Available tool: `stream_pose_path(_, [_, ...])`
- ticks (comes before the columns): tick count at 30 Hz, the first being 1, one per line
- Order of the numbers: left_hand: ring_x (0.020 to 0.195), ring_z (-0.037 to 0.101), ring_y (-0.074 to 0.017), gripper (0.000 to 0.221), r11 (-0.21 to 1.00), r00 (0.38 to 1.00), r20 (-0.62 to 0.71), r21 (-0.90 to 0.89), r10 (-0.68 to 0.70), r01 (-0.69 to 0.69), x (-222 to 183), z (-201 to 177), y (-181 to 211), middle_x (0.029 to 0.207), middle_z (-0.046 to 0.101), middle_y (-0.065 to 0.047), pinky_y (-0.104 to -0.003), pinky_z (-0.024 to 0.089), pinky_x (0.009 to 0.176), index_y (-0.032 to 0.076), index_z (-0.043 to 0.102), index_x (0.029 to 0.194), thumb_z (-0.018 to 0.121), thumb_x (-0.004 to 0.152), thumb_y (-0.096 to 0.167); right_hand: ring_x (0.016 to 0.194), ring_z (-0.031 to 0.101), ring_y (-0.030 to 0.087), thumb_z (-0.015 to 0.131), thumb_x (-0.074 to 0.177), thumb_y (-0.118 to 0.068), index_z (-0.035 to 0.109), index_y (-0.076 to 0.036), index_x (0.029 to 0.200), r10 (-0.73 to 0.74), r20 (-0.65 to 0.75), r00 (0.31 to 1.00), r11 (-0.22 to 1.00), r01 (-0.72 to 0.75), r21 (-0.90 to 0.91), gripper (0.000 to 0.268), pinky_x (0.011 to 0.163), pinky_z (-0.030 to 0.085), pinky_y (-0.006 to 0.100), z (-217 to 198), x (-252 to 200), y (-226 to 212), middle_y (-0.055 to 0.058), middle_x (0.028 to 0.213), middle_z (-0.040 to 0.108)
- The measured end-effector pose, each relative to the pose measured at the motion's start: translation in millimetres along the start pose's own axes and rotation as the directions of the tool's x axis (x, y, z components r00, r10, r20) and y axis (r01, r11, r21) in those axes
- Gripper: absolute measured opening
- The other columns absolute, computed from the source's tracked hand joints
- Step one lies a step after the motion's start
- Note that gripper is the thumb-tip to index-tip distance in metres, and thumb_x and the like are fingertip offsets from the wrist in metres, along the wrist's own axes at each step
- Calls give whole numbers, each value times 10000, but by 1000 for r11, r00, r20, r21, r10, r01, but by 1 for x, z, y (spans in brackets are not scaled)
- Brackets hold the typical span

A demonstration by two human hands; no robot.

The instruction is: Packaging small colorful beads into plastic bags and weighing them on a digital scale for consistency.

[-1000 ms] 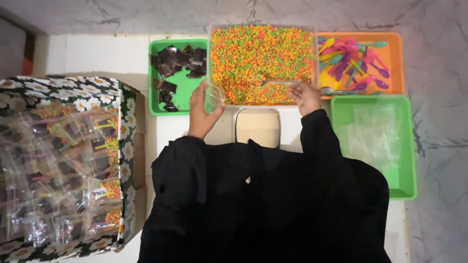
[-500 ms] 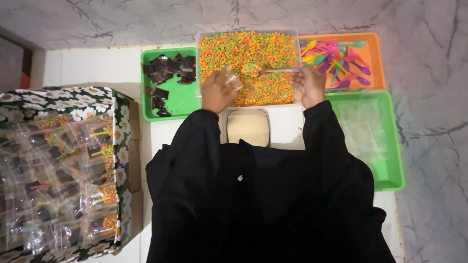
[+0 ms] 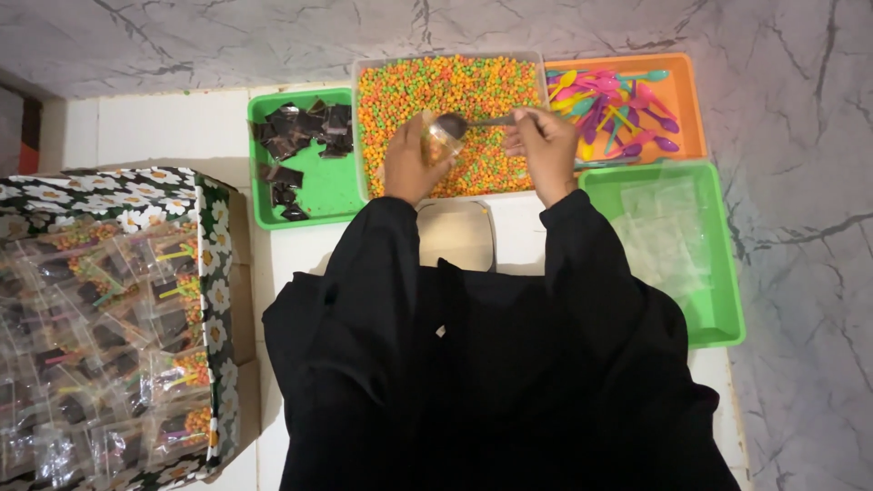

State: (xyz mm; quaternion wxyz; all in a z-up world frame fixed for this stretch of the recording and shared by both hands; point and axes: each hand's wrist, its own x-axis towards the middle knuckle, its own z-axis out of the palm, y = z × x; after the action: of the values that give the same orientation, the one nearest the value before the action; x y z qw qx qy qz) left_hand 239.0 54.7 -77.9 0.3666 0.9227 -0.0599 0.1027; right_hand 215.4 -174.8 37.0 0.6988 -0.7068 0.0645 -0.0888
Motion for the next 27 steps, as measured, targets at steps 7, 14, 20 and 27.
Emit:
stream_pose_path(7, [1293, 574, -406, 956, 985, 996, -92, -174, -18, 2, -21, -63, 17, 1345, 584, -168, -475, 479, 1111, 87, 458, 1516, 962, 765, 396, 589, 753, 219, 720, 933, -184, 695, -5, 1162, 227, -223, 948, 942, -156, 296, 292, 510, 675, 319, -24, 21, 45, 162, 813, 742])
stream_pose_path(14, [1164, 610, -456, 853, 980, 975, -223, -199, -28, -18, -68, -111, -16, 1200, 623, -246, -458, 547, 1008, -10, 513, 1417, 979, 758, 269, 578, 720, 179, 685, 964, -237, 736, -98, 1153, 328, -333, 884, 943, -282, 179, 240, 467, 619, 275, -55, 27, 167, 119, 801, 738])
stream_pose_path(20, [1048, 644, -388, 836, 977, 942, -299, -189, -151, 96, -93, -109, -58, 1092, 643, -193, -395, 609, 900, 16, 574, 1375, 1004, 721, 311, 702, 782, 298, 661, 982, -213, 703, -106, 1192, 432, -251, 866, 902, -408, 145, 239, 590, 700, 404, -47, 13, 224, 177, 920, 728])
stream_pose_path(27, [1055, 643, -408, 926, 981, 952, -287, -187, -107, 54, -91, -97, -48, 1100, 652, -203, -481, 549, 953, 11, 544, 1404, 1002, 679, 360, 847, 797, 347, 667, 960, -181, 624, -66, 1281, 609, -77, 790, 782, -580, 228, 344, 763, 700, 466, 3, -9, 241, 245, 1028, 744])
